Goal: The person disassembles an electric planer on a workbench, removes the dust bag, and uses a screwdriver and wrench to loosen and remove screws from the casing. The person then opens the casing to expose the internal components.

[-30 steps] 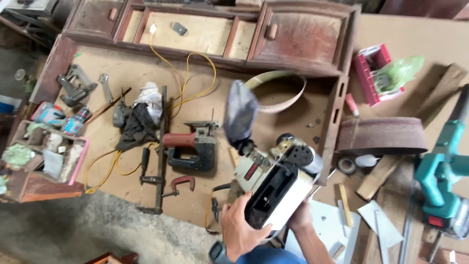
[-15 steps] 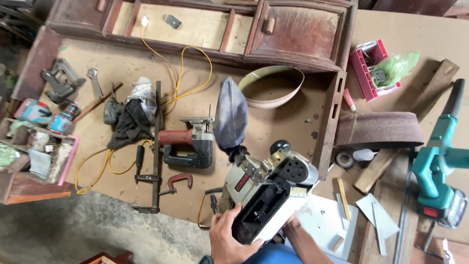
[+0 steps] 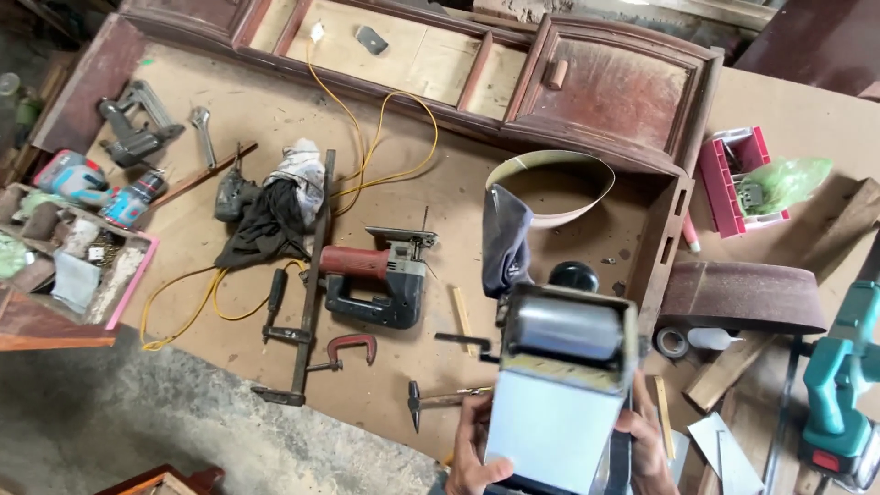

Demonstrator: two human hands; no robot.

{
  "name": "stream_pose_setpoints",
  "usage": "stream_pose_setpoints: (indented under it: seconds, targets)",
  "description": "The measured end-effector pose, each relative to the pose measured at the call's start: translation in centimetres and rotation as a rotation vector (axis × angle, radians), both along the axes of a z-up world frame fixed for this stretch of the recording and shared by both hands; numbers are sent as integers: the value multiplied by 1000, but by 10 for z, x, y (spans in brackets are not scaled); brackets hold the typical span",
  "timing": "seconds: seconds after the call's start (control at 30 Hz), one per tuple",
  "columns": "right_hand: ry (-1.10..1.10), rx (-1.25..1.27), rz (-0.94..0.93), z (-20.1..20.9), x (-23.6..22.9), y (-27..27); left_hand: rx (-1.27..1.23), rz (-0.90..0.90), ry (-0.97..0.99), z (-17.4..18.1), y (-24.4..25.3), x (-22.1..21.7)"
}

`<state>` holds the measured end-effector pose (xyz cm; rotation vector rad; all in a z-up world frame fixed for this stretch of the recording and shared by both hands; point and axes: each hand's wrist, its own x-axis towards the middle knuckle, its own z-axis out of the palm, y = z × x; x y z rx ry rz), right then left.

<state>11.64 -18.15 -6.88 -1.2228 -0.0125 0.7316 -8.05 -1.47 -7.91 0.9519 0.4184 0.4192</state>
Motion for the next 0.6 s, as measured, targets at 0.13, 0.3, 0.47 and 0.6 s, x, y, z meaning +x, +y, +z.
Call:
stream_pose_setpoints:
  seconds: [0.13,0.3,0.47,0.6]
  targets:
    - [-64,-426,17,87,5,48,-235,70,38,-165,-29,-27]
    - [-283,-726,174,72,20,87,-911,539,179,-205,-36,6]
    - [-285,-1014,244,92,18,143,-1051,251,-46,-156,3,56]
    - [-498,-1119,189,83,21,169,-1052,372,-16,-152,14,103]
